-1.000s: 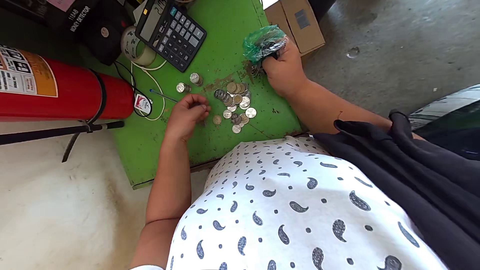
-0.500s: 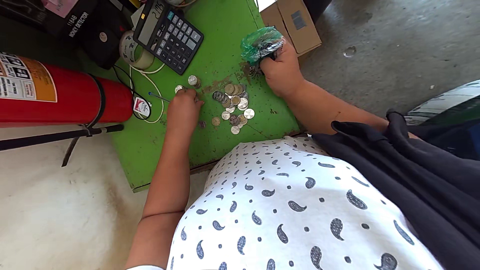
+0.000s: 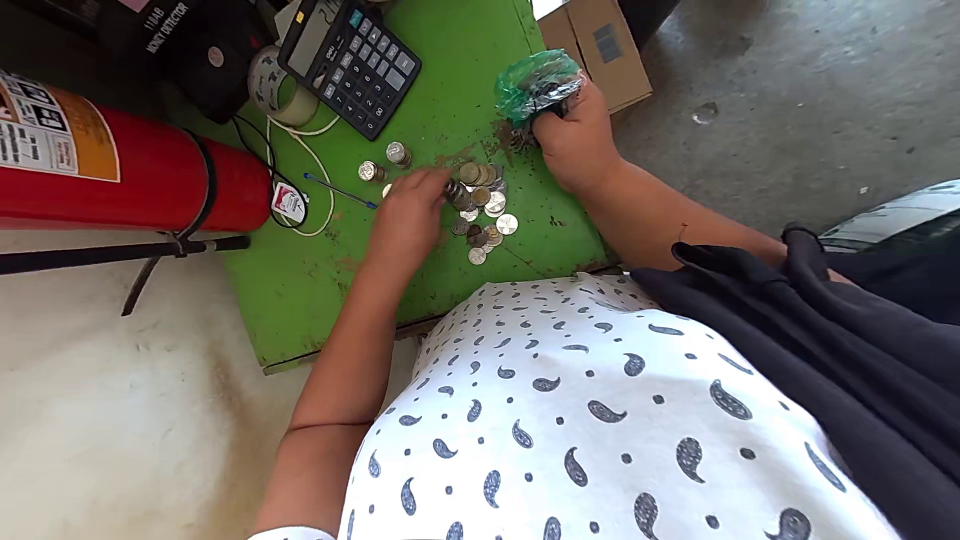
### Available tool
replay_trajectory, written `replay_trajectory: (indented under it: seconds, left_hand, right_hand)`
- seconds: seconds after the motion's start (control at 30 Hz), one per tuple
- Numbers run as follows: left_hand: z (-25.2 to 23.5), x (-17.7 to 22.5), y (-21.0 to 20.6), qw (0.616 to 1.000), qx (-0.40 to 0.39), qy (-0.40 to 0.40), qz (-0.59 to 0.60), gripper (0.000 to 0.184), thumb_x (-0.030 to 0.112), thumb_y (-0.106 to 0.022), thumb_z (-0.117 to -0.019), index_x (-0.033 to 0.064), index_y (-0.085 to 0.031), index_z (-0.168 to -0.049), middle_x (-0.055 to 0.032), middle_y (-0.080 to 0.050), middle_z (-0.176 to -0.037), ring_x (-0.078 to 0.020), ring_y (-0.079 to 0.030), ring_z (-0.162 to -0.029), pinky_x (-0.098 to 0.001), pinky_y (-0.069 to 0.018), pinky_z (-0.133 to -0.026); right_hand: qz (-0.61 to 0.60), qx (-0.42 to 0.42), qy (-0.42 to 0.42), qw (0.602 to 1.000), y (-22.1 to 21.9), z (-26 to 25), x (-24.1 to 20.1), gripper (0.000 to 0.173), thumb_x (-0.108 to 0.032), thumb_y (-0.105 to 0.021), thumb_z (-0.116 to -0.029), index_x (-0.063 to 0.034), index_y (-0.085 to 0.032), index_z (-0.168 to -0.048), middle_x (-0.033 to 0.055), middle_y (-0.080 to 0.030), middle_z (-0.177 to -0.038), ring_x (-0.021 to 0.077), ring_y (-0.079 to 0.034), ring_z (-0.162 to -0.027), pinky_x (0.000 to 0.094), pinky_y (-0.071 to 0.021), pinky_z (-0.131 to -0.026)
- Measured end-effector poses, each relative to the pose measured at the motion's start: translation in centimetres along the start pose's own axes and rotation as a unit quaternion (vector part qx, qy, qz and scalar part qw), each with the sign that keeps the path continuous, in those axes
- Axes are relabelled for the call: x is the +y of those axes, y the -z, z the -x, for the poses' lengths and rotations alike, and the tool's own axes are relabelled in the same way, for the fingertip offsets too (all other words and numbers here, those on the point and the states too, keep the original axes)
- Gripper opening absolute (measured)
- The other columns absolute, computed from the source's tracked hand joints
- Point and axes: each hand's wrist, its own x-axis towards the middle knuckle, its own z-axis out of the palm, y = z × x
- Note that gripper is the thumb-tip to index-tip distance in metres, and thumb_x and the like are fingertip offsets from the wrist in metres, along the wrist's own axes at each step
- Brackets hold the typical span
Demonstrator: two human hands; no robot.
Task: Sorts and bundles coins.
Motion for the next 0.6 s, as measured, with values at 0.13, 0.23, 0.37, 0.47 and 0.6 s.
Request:
replay_trajectory:
  seconds: [0.13,0.23,0.37,0.47,0.6]
  left_hand:
    - [-1.0,0.5,-1.6,0.998,-0.057,0.005,-0.038,0.045,-0.004,-0.055,-0.0992,0.0079,-0.060,-0.143,-0.0125,-0.060,-0.145,-0.0330,-0.050,-0.141,-0.0469,-0.0398,-0.119]
    - [-0.7,1.0,-1.9,0.998,-0.024,0.008,-0.062,0.040,-0.001,-0.060,-0.0983,0.0064,-0.064,-0.137,-0.0146,-0.071,-0.126,-0.0325,-0.065,-0.123,-0.0464,-0.0508,-0.107]
    - [0.6,0.8,-1.8,0.999,0.004,0.007,-0.042,0.039,-0.001,-0.057,-0.0997,0.0041,-0.063,-0.138,-0.0160,-0.073,-0.120,-0.0326,-0.071,-0.111,-0.0473,-0.0561,-0.098]
    - [1.6,0.0,-1.9,0.999,0.032,0.030,0.017,0.041,-0.002,-0.055,-0.1003,0.0053,-0.063,-0.140,-0.0152,-0.073,-0.122,-0.0285,-0.072,-0.109,-0.0442,-0.0580,-0.096]
    - [2.7,-1.2,-2.4,0.986,0.087,0.058,0.132,0.037,-0.003,-0.056,-0.0987,0.0029,-0.065,-0.134,-0.0118,-0.073,-0.123,-0.0163,-0.071,-0.114,-0.0322,-0.0576,-0.100]
  right_hand:
    - [0.004,0.002,0.008,1.000,0.0,0.1,-0.1,0.034,0.003,-0.053,-0.0930,0.0030,-0.060,-0.126,0.0101,-0.067,-0.121,0.0106,-0.065,-0.115,0.0294,-0.0550,-0.100]
    - [0.002,0.008,0.002,1.000,0.1,0.2,-0.3,0.034,0.004,-0.054,-0.0928,0.0032,-0.060,-0.126,0.0103,-0.068,-0.121,0.0105,-0.065,-0.115,0.0291,-0.0552,-0.100]
    - [0.000,0.005,0.001,1.000,0.0,0.2,-0.3,0.034,0.004,-0.053,-0.0930,0.0027,-0.059,-0.127,0.0096,-0.068,-0.121,0.0098,-0.065,-0.116,0.0283,-0.0546,-0.100]
    - [-0.003,0.003,-0.005,1.000,0.0,0.2,-0.4,0.034,0.004,-0.053,-0.0932,0.0021,-0.059,-0.127,0.0086,-0.068,-0.120,0.0085,-0.065,-0.115,0.0270,-0.0547,-0.100]
    - [0.008,0.002,-0.002,1.000,0.0,0.2,-0.4,0.034,0.003,-0.053,-0.0934,0.0021,-0.059,-0.127,0.0086,-0.068,-0.121,0.0085,-0.064,-0.116,0.0269,-0.0538,-0.101]
